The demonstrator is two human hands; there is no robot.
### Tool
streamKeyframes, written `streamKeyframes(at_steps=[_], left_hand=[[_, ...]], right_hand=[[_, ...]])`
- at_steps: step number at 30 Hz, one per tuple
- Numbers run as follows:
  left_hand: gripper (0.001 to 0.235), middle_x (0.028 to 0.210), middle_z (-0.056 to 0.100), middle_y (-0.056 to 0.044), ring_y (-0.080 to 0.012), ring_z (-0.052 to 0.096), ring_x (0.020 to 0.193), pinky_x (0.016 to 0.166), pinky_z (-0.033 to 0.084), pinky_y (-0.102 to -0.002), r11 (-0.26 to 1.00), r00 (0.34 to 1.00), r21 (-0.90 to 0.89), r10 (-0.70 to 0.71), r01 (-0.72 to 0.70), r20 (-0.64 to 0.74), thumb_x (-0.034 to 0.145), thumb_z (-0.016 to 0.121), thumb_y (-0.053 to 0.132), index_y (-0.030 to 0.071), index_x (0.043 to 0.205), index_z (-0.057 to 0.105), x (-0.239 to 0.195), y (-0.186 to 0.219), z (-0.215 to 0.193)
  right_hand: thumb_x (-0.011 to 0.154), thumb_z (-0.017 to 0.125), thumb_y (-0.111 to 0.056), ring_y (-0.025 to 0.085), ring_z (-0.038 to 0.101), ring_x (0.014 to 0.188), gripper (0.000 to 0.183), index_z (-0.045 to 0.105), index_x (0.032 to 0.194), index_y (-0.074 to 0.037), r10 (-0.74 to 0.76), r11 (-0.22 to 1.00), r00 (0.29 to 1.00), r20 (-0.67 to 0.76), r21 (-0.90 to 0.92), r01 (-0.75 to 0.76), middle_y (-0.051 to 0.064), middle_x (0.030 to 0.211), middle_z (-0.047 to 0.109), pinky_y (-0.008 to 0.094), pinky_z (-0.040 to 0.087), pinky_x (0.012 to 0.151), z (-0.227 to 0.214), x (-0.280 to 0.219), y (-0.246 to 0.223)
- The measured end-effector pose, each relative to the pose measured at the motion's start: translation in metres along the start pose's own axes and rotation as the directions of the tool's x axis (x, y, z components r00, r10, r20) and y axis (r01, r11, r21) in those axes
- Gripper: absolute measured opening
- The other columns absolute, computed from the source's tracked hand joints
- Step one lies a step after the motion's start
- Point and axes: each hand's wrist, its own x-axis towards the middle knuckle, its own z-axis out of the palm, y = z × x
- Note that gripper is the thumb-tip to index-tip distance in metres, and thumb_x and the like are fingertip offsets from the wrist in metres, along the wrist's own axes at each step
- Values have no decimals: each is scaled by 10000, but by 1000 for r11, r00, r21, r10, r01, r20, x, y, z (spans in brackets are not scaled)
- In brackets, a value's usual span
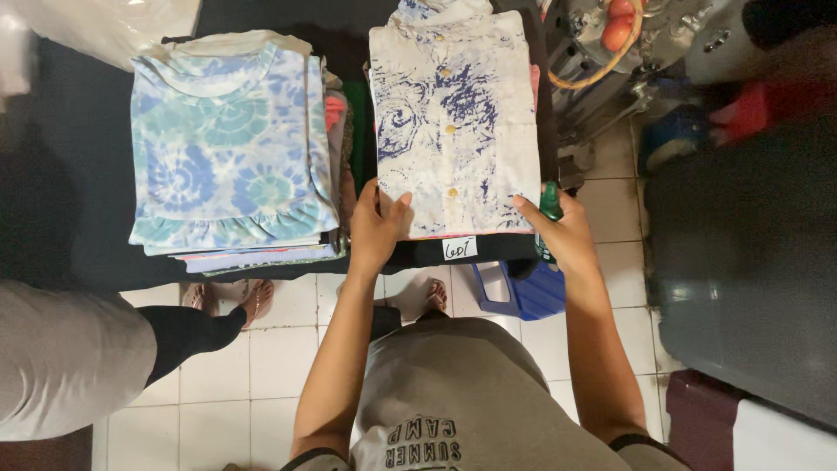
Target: The person folds a variety of t-shirts and tops on a table, using a small green tool to smooth the fabric and ensure crisp edges. They handle items one by one, including tie-dye shirts, graphic tees, and patterned tops, stacking them neatly as they finish each piece.
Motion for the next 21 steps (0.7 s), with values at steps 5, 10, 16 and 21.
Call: streamKeyframes(at_steps=[5, 10, 16, 21], left_hand=[[690, 1244, 638, -260, -359, 641, 1165, 986, 494, -396, 959, 997, 275, -60, 70, -44, 872, 754, 127, -40, 1435, 391, -4, 38, -3], [595, 1650, 303, -251, -455, 235, 1553, 1251, 194, -589, 760, 916, 530, 389, -377, 95, 1054, 613, 146, -5, 1568, 354, 2, 88, 22], [547, 1716, 273, -113, -379, 188, 1613, 1264, 70, -662, 670, 890, 595, 408, -444, 204, 1120, 455, 303, 107, 1624, 377, 56, 90, 71], [567, 1678, 346, -75, -313, 246, 1584, 1256, 80, -648, 642, 899, 636, 371, -429, 232, 1054, 505, 451, 195, 1558, 468, 74, 49, 80]], right_hand=[[887, 850, -267, 112, 598, 726, 330, 773, 1104, -30, 80, 951, 997, -1, -299, -77, 72, 851, 691, 278, 488, 661, -1, -5, -37], [1024, 789, -164, 197, 708, 1090, 270, 711, 1253, -45, -555, 763, 826, -103, -459, 456, 111, 1209, 730, 314, 546, 961, -2, -6, -94], [935, 766, -147, 337, 614, 1066, 322, 744, 1255, -120, -700, 425, 714, 12, -796, 431, 96, 1428, 660, 366, 538, 832, 48, 57, -90], [974, 747, -199, 286, 648, 1068, 340, 714, 1306, -132, -594, 646, 794, -132, -666, 373, 38, 1383, 680, 360, 534, 934, 56, 76, -44]])
